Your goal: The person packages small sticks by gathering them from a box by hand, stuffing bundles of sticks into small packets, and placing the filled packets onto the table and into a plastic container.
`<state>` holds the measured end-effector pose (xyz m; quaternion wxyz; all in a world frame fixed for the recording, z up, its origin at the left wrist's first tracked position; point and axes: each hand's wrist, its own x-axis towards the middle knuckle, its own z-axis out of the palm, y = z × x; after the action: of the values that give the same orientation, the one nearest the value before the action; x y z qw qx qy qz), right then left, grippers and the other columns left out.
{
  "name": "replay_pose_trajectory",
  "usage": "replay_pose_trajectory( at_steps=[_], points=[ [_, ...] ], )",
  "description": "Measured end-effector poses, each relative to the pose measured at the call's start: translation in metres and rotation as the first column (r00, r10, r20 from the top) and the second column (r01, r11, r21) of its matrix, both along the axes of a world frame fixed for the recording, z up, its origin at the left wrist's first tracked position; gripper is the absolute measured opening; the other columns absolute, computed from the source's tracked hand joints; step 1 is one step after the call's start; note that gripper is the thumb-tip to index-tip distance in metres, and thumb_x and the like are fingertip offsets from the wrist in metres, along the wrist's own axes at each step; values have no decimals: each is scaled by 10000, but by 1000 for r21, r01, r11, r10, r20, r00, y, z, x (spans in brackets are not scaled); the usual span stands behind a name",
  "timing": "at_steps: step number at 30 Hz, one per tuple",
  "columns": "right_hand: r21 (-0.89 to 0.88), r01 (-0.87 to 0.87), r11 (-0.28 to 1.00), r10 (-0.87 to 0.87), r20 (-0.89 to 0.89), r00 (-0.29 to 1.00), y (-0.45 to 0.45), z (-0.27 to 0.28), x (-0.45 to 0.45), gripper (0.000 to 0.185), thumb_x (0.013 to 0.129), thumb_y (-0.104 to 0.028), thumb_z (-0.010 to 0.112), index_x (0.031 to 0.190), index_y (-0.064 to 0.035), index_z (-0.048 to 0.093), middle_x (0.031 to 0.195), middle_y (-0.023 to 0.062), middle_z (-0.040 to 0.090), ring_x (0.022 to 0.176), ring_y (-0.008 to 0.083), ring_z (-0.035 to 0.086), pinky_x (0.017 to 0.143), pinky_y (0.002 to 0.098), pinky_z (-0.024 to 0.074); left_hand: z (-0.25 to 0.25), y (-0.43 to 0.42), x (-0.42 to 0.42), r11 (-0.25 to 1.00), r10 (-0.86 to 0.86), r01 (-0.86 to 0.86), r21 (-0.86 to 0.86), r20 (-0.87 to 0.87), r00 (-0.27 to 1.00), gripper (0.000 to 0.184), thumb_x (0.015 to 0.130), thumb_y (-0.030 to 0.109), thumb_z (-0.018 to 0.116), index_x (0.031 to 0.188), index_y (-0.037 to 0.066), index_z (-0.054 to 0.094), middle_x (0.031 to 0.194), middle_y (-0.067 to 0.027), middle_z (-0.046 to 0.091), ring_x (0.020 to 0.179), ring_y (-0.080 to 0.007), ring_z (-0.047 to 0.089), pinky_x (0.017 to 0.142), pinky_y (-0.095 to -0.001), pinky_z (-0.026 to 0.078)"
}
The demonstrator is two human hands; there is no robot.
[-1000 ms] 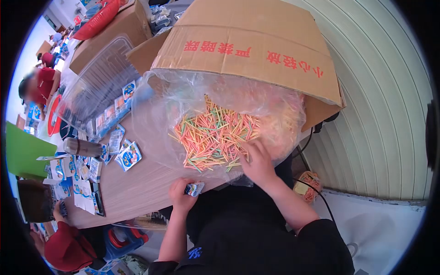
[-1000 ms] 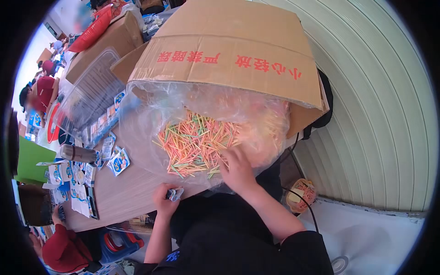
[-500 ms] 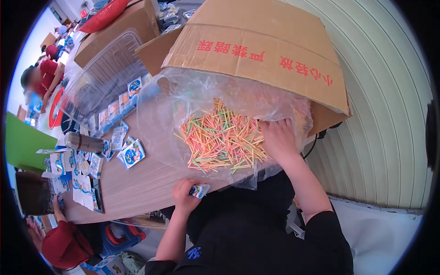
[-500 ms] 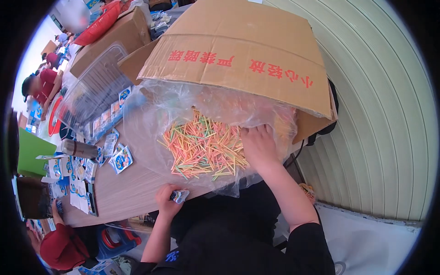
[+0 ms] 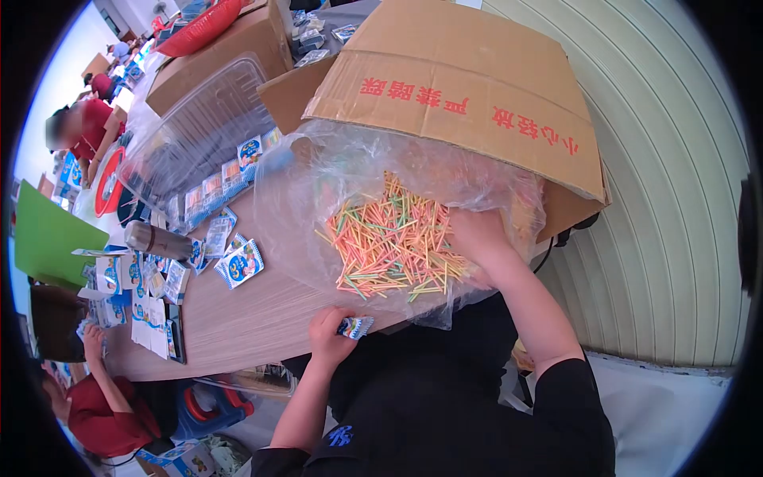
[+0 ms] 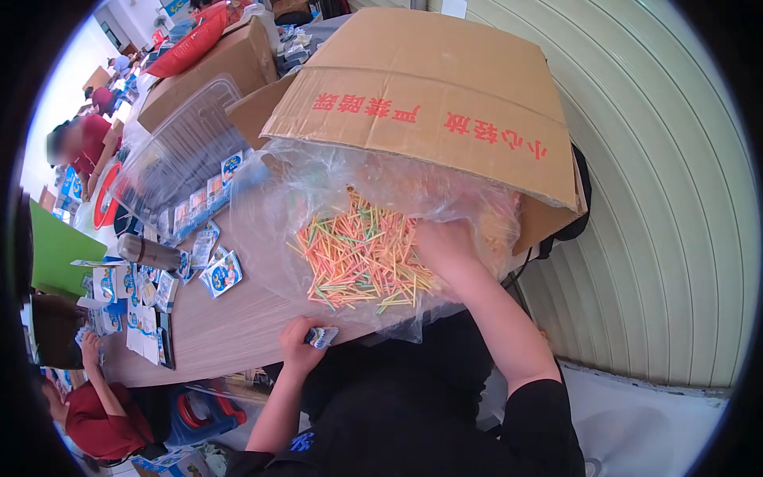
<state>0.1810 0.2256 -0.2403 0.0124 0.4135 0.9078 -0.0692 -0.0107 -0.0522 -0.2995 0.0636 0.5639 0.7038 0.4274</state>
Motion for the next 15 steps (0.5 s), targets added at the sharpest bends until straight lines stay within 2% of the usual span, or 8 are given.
replay_pose_trajectory(
  at_steps=[6,9,10,13,15],
  points=[
    [-191,10,982,-18,-38,999,5,28,-26,312,812,-238,649,987,21,649,954,226,694,1008,390,661,886,481,520,3,-1,2,999,13,-12,-43,6,1000,207,684,88,833,796,70,660,738,-84,647,688,-280,643,618,-357,489],
    [-316,-173,933,116,-192,974,10,39,-35,344,917,-273,594,1094,19,632,1079,272,670,1024,412,660,891,501,515,2,-1,1,999,12,-11,-44,30,999,202,686,89,830,793,72,659,739,-85,647,697,-286,645,624,-357,491],
    [-318,-175,932,116,-196,974,11,39,-39,344,917,-273,594,1094,19,632,1079,272,670,1024,412,660,891,501,515,3,-1,2,999,12,-11,-46,26,1000,202,686,89,830,793,72,659,739,-85,647,697,-286,645,624,-357,491],
    [-341,-257,904,115,-383,916,12,41,-53,410,953,-343,598,1153,13,569,1100,285,651,1049,436,631,881,503,501,4,1,2,1000,6,-6,-24,25,1000,205,686,83,830,801,71,661,739,-87,647,693,-285,646,622,-357,492],
    [-351,-251,902,100,-395,913,9,40,-60,416,960,-352,598,1149,18,576,1099,280,654,1050,435,632,882,498,500,3,0,3,1000,11,-10,-21,29,1000,207,686,83,831,804,71,661,738,-87,646,690,-283,645,619,-357,491]
  ],
)
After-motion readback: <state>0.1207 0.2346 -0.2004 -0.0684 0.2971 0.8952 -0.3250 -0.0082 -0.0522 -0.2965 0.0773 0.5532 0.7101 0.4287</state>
